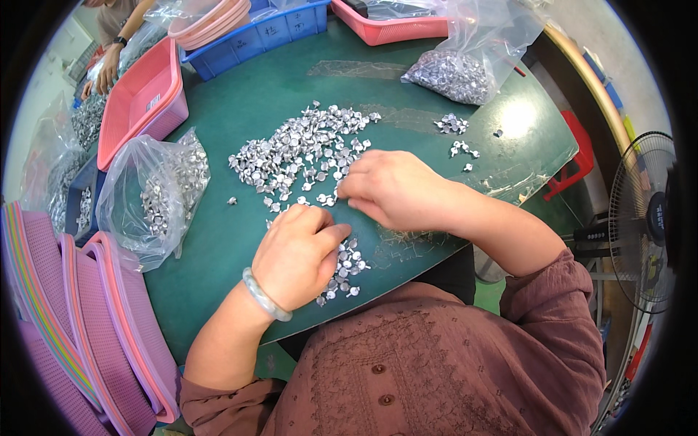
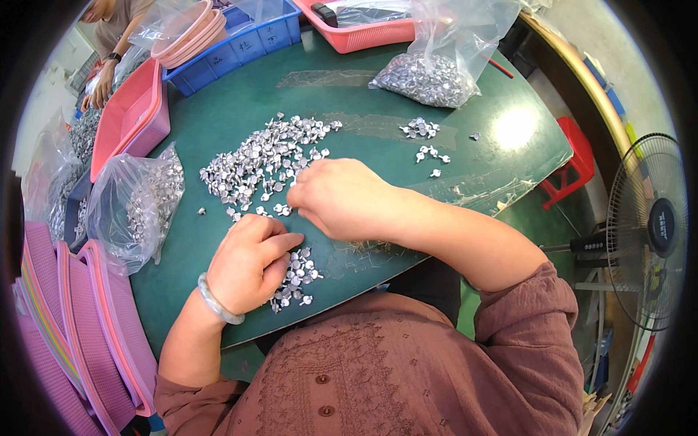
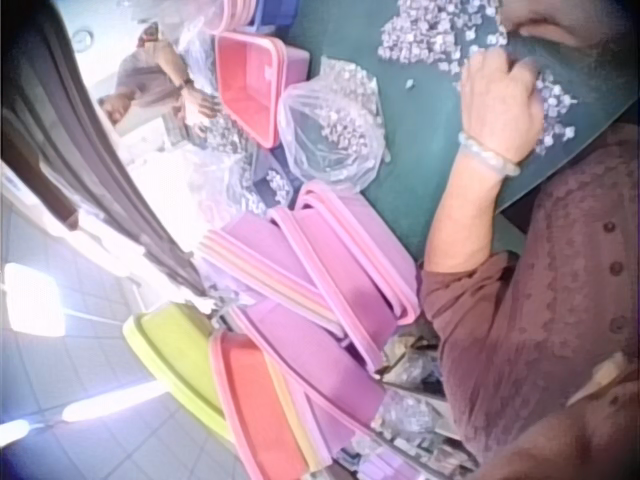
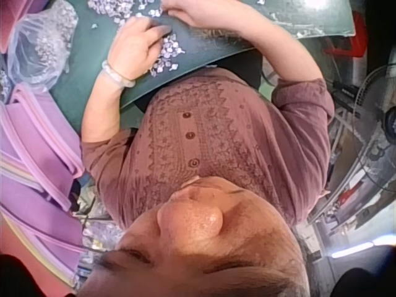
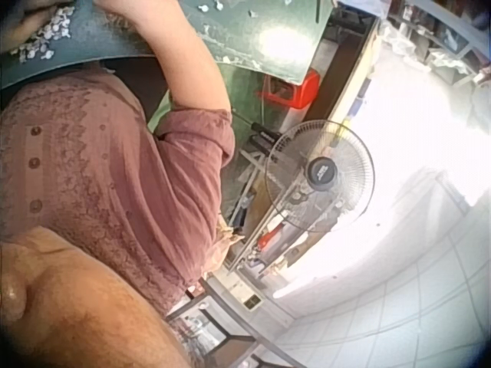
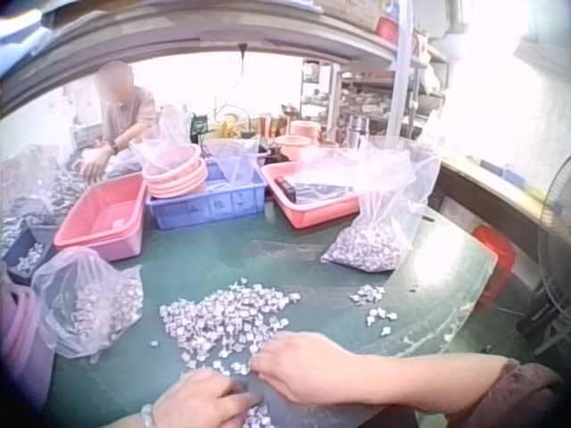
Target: The person sorts through a pile of small metal hardware components on a table, picking them up one by one and grouping them together.
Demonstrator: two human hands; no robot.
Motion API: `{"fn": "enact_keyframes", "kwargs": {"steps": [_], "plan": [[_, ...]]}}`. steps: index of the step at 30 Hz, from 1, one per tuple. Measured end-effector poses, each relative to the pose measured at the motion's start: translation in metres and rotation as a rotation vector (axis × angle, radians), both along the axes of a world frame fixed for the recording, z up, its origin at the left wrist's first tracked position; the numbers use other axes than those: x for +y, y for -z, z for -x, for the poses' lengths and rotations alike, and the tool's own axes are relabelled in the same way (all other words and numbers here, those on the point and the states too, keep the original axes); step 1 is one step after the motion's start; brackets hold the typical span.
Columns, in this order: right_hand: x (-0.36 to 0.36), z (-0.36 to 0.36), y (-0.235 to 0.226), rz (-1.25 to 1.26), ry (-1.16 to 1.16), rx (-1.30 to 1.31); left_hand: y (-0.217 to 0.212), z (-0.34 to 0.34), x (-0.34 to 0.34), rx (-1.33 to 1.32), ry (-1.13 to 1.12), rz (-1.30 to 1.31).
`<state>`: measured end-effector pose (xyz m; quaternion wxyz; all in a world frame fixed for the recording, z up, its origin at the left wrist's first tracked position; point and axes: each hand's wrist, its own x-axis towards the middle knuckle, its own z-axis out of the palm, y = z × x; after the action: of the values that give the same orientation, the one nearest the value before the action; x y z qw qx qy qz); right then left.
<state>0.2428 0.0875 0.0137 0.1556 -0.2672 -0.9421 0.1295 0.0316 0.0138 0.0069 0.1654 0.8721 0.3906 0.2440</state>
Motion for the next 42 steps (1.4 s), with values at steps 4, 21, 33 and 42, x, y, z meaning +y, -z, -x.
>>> {"fn": "enact_keyframes", "kwargs": {"steps": [4, 21, 33, 42], "plan": [[0.005, 0.008, 0.007, -0.074, -0.01, 0.028, -0.001, 0.0, -0.002, 0.006, 0.041, 0.014], [-0.003, 0.001, -0.013, 0.111, -0.004, -0.076, -0.003, 0.001, -0.002, 0.018, 0.038, 0.05], [-0.015, -0.006, 0.001, 0.002, -0.1, -0.036, 0.0, 0.001, 0.0, 0.016, 0.041, 0.035], [-0.017, -0.004, -0.002, 0.019, -0.101, -0.007, 0.0, 0.007, 0.004, -0.007, 0.022, 0.0]]}}
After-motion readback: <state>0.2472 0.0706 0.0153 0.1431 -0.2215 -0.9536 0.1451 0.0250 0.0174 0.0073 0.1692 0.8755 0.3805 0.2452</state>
